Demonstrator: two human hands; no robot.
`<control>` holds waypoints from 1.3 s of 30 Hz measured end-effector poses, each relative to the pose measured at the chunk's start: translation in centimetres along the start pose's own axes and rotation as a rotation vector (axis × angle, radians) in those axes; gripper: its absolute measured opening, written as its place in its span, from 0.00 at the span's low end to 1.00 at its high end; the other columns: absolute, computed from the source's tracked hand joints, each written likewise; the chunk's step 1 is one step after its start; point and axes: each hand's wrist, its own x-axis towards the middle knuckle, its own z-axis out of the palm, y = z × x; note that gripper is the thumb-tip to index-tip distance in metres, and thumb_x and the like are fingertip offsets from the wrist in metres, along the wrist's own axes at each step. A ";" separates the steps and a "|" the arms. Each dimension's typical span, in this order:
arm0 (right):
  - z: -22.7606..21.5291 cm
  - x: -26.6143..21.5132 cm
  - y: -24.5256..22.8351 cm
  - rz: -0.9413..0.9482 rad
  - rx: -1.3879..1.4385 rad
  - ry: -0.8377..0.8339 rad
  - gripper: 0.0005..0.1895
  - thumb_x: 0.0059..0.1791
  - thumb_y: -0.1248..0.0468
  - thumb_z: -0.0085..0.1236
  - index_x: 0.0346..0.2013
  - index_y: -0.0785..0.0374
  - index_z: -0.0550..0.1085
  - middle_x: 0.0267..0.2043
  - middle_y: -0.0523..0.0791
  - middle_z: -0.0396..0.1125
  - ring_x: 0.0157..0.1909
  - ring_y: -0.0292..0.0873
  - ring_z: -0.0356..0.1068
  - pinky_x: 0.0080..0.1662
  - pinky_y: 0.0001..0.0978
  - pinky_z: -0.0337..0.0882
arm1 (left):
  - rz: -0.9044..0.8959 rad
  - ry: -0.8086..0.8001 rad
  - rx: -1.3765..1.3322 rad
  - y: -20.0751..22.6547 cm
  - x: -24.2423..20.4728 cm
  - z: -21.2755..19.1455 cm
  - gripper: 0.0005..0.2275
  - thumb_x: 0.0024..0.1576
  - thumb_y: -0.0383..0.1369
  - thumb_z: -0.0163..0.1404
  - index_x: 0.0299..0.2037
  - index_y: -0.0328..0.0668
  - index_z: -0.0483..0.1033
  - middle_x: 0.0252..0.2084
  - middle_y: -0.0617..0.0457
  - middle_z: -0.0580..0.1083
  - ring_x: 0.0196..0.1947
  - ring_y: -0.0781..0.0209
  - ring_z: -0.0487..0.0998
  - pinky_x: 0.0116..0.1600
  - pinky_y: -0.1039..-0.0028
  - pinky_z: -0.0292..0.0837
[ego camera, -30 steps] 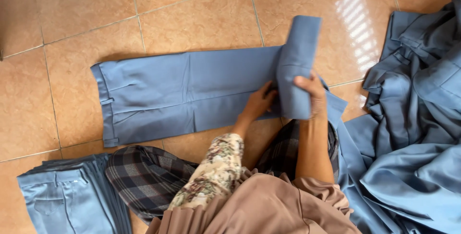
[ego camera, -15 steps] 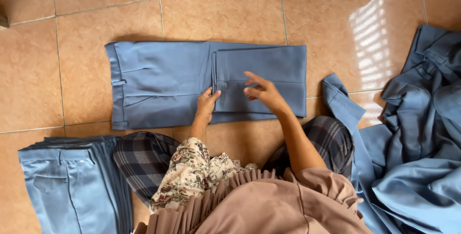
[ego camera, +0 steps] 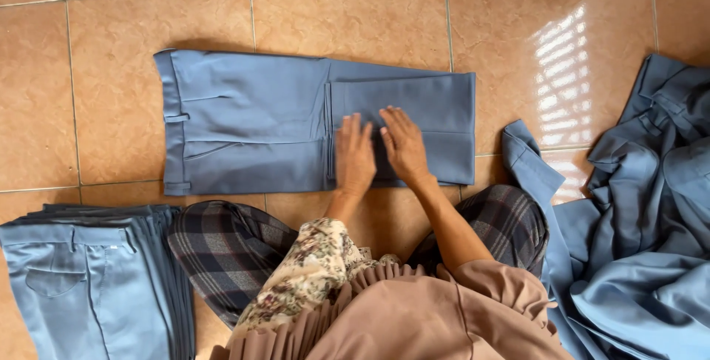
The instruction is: Folding blue trousers and stacking them neatly on the floor.
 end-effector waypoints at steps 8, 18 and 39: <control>-0.9 -2.0 7.9 0.361 -0.551 -0.133 0.27 0.61 0.46 0.38 0.74 0.46 0.60 0.77 0.43 0.51 0.78 0.47 0.45 0.69 0.63 0.47 | 0.001 -0.109 0.219 -3.8 0.1 3.5 0.22 0.68 0.48 0.34 0.72 0.63 0.60 0.75 0.50 0.56 0.75 0.44 0.52 0.75 0.47 0.40; 2.2 -1.0 8.5 0.147 -0.498 -0.148 0.33 0.59 0.37 0.34 0.75 0.47 0.59 0.78 0.42 0.50 0.80 0.46 0.40 0.72 0.64 0.29 | -0.089 -0.152 0.258 -6.2 0.1 3.4 0.22 0.69 0.50 0.30 0.73 0.70 0.56 0.78 0.58 0.50 0.78 0.50 0.46 0.77 0.51 0.34; -9.5 -5.5 14.4 1.104 0.171 -0.195 0.43 0.43 0.58 0.72 0.70 0.57 0.62 0.46 0.65 0.68 0.42 0.67 0.74 0.34 0.58 0.79 | -0.348 -0.295 -0.049 -4.5 -0.7 1.6 0.31 0.65 0.40 0.43 0.77 0.47 0.45 0.78 0.39 0.44 0.78 0.38 0.41 0.78 0.48 0.38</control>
